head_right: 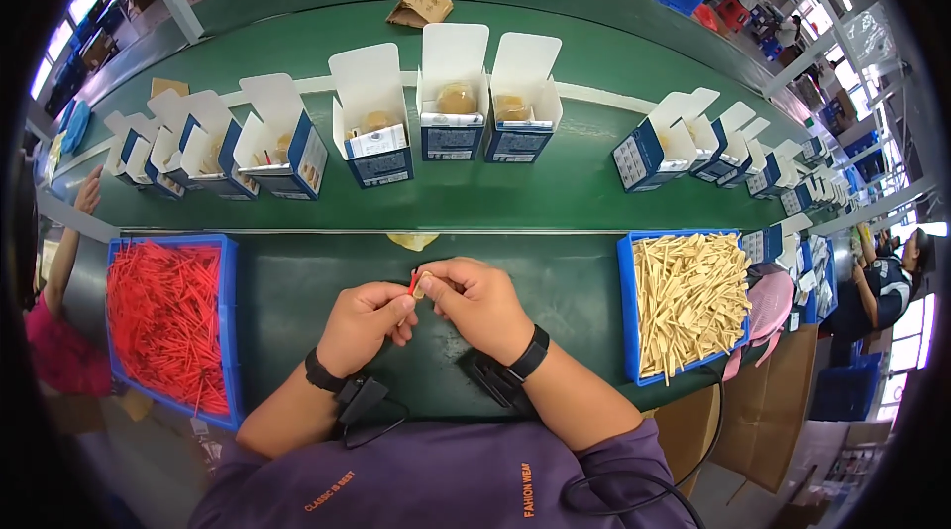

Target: Packaging small yellow and red components into cardboard boxes on a factory assembly line.

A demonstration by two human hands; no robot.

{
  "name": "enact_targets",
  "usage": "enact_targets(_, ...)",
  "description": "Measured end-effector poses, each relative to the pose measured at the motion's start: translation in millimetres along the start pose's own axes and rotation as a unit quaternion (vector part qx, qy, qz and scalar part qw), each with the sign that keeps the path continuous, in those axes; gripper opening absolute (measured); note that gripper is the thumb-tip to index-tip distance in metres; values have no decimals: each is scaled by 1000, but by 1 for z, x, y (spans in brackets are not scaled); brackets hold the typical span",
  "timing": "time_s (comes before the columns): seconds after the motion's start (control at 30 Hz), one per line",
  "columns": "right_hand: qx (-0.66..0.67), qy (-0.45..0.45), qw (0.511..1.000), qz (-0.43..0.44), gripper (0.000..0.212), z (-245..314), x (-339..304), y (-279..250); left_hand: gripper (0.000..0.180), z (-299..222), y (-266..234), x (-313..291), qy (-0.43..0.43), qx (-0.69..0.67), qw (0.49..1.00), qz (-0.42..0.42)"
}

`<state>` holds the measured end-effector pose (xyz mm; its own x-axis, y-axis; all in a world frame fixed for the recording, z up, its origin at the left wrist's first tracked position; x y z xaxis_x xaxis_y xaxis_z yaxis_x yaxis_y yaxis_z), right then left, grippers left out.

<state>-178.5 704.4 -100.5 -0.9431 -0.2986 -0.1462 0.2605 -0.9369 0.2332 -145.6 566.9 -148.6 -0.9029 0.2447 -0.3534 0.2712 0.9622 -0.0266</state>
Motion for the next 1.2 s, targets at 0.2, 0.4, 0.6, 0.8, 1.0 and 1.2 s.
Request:
enact_targets(0.2, -75, -59, 995, 14, 15, 37, 22, -10, 22, -1, -1, -1, 35, -23, 999, -19)
enact_targets(0.4, -373, -397, 823, -163, 17, 178, 93, -18, 22, -13, -15, -6, 68, -41, 994, -79)
enact_targets(0.6, -576, -289, 764, -12, 17, 125, 140, 18, 18, -52, -44, -58, 116, 26, 983, -137)
enact_targets(0.8, -565, -287, 773, -41, 16, 124, 136, 1, 15, -68, -141, -168, 113, 98, 919, -364)
enact_targets(1.0, -586, -311, 748, 26, 15, 127, 137, 16, 15, -71, -192, -230, 78, 170, 873, -450)
enact_targets(1.2, -608, -311, 728, 63, 14, 124, 134, 22, 16, -67, -220, -248, 49, 216, 858, -463)
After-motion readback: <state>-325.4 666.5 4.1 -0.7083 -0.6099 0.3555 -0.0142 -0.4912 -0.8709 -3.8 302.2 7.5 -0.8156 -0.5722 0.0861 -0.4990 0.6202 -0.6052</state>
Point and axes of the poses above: each hand's wrist, its own x-axis towards the middle knuckle, its own y-axis out of the palm, z = x × y, the point moved 10 cm from there along x, towards the middle knuckle, and after that the axes turned 15 degrees about x, right-handed, at the moved point
